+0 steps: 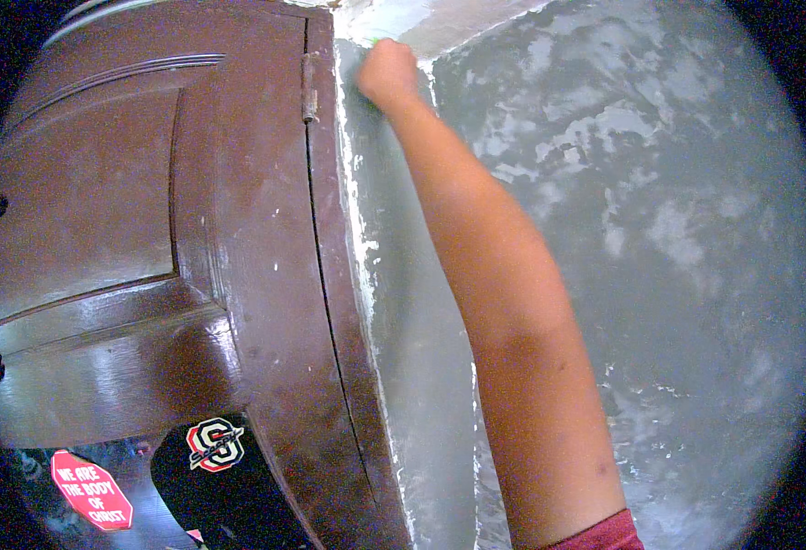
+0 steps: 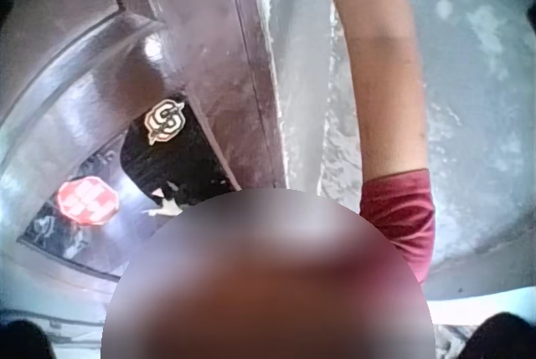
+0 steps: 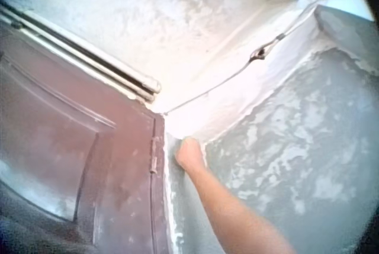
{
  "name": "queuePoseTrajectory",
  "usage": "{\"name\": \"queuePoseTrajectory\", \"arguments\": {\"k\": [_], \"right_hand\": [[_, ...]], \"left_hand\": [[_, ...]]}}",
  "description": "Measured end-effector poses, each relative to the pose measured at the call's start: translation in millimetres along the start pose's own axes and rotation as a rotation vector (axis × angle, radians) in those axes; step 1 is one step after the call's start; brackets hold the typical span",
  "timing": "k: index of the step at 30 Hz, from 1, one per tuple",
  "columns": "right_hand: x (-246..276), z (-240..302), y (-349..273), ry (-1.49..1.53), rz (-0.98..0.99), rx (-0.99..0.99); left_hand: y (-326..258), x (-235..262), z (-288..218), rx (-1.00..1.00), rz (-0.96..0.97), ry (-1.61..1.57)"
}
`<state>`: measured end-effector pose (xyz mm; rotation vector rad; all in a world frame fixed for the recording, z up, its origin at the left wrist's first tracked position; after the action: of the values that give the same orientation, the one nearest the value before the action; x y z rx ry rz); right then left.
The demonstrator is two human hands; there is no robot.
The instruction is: The person uses a green plastic scraper to apply a grey compound to the wall surface next to a brown door. They repeatedly scrape excess compound from the tool onto a red bucket lid and continue smoothing the wall area.
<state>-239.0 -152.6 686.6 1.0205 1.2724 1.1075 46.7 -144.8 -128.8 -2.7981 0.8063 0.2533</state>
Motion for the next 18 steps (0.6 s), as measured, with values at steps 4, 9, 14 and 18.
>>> {"name": "queuePoseTrajectory", "arguments": {"k": [4,9,14,18], "right_hand": [[7.4,50.5,-5.3,0.058,0.031,0.09],[44.8,56.0,-2.0,0.184,0.012,0.083],[83.5,-8.0,-1.4,0.283,-0.07,0.048],[74.9,-55.6,-7.6,0.149,-0.088,-0.069]], "left_hand": [[3.9,-6.1,-0.1,-0.001,0.02,0.025],[5.8,-15.6,-2.5,-0.008,0.038,0.06],[4.6,-13.3,2.9,-0.025,0.037,0.094],[3.6,-8.1,8.4,-0.04,0.02,0.165]]}}
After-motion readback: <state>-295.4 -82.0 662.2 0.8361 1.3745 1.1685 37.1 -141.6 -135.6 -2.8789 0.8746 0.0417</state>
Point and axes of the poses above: each hand's wrist, its own y-axis towards the middle knuckle, its own x-axis out of the back of the hand, z = x × y, the point moved 10 cm from there along y, towards the middle knuckle, and after that the axes turned 2 degrees about x, right-handed, at the moved point
